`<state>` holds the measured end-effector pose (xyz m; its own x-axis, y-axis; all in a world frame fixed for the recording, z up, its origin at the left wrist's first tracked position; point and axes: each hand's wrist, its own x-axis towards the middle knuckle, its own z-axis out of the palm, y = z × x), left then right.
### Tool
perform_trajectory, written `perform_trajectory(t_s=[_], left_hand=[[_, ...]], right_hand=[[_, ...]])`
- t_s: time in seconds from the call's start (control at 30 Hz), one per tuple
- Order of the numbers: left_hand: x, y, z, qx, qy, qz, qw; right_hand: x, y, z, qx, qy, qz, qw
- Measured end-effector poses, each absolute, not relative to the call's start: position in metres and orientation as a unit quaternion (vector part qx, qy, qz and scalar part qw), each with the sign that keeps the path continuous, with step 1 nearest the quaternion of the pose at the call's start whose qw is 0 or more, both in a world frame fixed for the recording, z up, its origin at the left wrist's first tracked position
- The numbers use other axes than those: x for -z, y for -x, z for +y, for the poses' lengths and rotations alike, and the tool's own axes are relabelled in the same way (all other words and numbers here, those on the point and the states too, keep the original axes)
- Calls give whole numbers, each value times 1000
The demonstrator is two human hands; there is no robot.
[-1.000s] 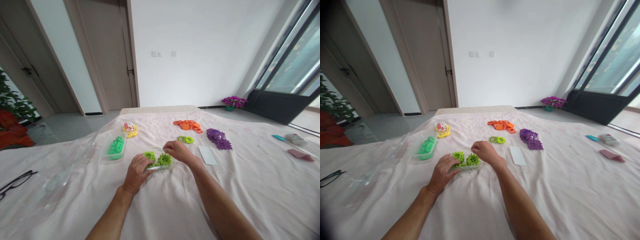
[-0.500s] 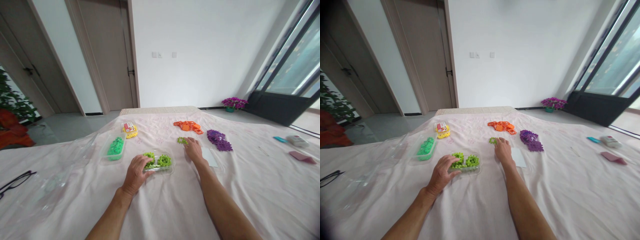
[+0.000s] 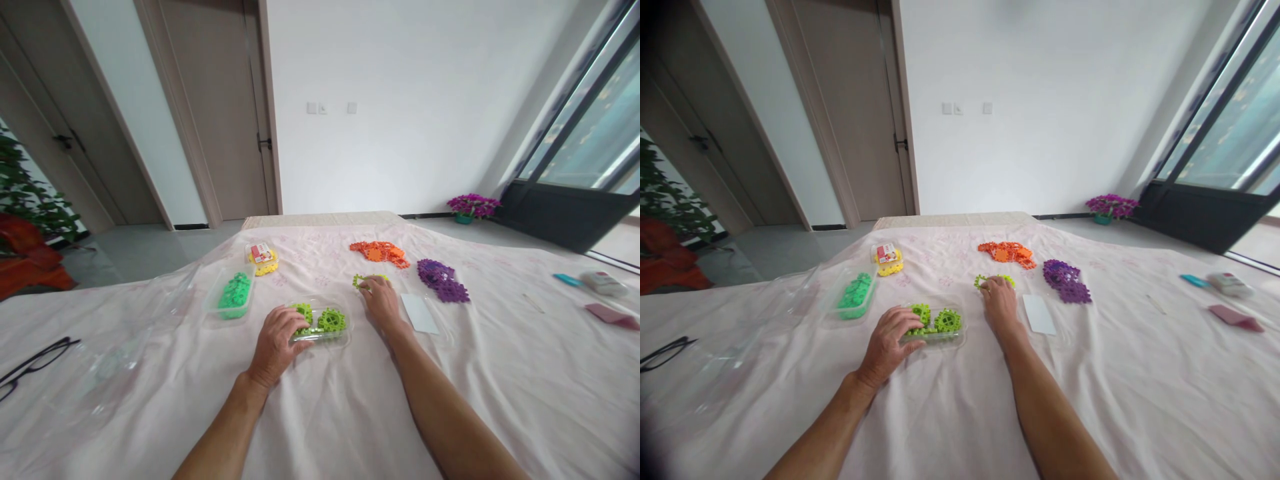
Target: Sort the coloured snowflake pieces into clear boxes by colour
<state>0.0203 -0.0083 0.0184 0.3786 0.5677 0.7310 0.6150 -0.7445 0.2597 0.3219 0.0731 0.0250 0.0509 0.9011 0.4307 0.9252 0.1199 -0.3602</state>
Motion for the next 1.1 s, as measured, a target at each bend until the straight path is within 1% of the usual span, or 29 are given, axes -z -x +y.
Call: perform_trajectory(t_s=[0.1, 0.2, 0.33, 0.5, 0.63, 0.87, 1.0, 1.1], left_hand=[[-17, -20, -8, 430, 825, -365, 25], [-16, -20, -8, 440, 809, -390, 6], [-16, -20, -7, 457, 783, -422, -11], [-13, -19, -5, 465, 771, -434, -28], [-11, -20, -4, 452, 778, -435, -32], [-13, -20, -6, 441, 785, -436, -1], [-12, -19, -6, 427, 802, -417, 6], [-10, -18, -4, 422, 811, -405, 6]], right_hand=[[-39, -310, 72, -26, 615, -698, 365], [-57, -291, 65, -83, 557, -730, 388], [-75, -263, 46, -140, 470, -797, 352], [-81, -236, 28, -158, 420, -839, 307], [-77, -220, 24, -165, 410, -844, 304], [-76, -207, 21, -172, 387, -861, 281], [-76, -222, 33, -146, 435, -830, 318], [-71, -249, 50, -89, 524, -778, 335]])
